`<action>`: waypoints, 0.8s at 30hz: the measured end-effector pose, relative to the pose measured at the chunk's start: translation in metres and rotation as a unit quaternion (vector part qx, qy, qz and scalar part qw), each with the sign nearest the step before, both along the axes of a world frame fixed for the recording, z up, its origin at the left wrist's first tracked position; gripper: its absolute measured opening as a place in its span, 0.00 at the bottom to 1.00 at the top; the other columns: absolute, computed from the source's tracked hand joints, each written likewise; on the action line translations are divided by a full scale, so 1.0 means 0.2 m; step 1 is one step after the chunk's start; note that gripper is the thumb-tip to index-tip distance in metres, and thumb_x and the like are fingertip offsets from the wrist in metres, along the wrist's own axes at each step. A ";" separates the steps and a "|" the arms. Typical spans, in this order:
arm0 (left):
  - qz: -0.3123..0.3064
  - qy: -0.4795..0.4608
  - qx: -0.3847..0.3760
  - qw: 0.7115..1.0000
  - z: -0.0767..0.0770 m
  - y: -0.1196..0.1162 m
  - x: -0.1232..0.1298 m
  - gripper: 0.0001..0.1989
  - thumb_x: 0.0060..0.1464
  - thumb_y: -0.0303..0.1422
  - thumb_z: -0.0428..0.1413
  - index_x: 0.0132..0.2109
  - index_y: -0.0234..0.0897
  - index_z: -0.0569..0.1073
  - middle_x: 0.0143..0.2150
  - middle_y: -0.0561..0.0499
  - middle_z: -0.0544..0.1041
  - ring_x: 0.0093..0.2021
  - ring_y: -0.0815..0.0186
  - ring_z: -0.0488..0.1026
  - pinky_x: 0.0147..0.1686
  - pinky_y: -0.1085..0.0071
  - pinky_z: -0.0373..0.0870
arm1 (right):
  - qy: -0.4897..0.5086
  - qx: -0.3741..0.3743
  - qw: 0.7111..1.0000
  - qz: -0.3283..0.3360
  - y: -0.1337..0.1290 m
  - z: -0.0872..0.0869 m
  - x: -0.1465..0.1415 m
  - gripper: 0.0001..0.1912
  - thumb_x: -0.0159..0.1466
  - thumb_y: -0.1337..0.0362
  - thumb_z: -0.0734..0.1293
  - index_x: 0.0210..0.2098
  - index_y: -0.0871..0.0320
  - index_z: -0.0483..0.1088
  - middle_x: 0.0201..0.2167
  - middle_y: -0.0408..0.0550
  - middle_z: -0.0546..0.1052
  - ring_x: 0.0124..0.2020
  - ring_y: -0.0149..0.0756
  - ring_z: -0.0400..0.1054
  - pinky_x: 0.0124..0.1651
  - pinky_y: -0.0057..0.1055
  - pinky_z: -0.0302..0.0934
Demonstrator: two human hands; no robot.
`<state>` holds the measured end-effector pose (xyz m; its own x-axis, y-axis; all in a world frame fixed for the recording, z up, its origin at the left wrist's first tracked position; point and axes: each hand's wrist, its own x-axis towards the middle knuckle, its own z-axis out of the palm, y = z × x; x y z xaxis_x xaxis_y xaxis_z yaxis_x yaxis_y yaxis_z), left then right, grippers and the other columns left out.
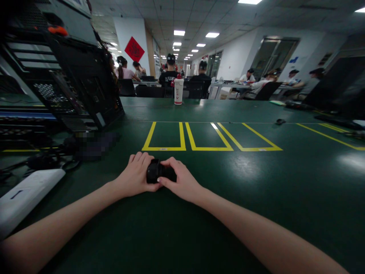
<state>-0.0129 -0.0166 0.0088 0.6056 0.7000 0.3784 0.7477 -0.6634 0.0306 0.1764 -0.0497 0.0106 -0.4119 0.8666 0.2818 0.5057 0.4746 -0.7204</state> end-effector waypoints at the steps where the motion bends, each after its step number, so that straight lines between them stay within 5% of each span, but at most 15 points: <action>1: 0.001 0.001 0.001 1.000 0.00 0.00 0.00 0.32 0.41 0.56 0.49 0.42 0.31 0.64 0.37 0.43 0.65 0.37 0.56 0.61 0.37 0.61 0.58 | -0.006 0.012 1.000 -0.001 0.00 0.00 0.00 0.18 0.56 0.63 0.65 0.45 0.53 0.60 0.43 0.46 0.68 0.46 0.40 0.62 0.51 0.45 0.54; 7: 0.000 0.001 -0.002 1.000 0.00 0.00 0.00 0.33 0.40 0.56 0.50 0.43 0.31 0.64 0.38 0.43 0.65 0.38 0.56 0.61 0.37 0.60 0.58 | 0.004 0.012 1.000 -0.005 0.01 0.00 -0.01 0.09 0.61 0.62 0.60 0.42 0.53 0.61 0.39 0.45 0.70 0.42 0.37 0.65 0.54 0.49 0.49; 17: -0.002 -0.001 -0.008 1.000 0.00 0.00 0.00 0.32 0.41 0.56 0.49 0.43 0.32 0.64 0.38 0.44 0.65 0.38 0.56 0.61 0.37 0.61 0.57 | 0.015 -0.014 1.000 0.004 0.01 -0.01 -0.01 0.13 0.60 0.62 0.61 0.45 0.54 0.60 0.41 0.47 0.69 0.43 0.38 0.64 0.48 0.41 0.58; 24: -0.004 -0.011 -0.005 1.000 -0.01 0.00 0.00 0.32 0.40 0.56 0.50 0.43 0.32 0.64 0.38 0.43 0.66 0.38 0.56 0.61 0.37 0.60 0.58 | 0.009 0.023 1.000 0.000 -0.01 -0.01 0.00 0.12 0.59 0.62 0.62 0.44 0.52 0.62 0.41 0.46 0.69 0.45 0.39 0.64 0.51 0.45 0.55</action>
<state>-0.0130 -0.0157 0.0077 0.6031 0.6983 0.3855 0.7408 -0.6695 0.0538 0.1756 -0.0510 0.0089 -0.4061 0.8528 0.3284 0.4927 0.5070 -0.7072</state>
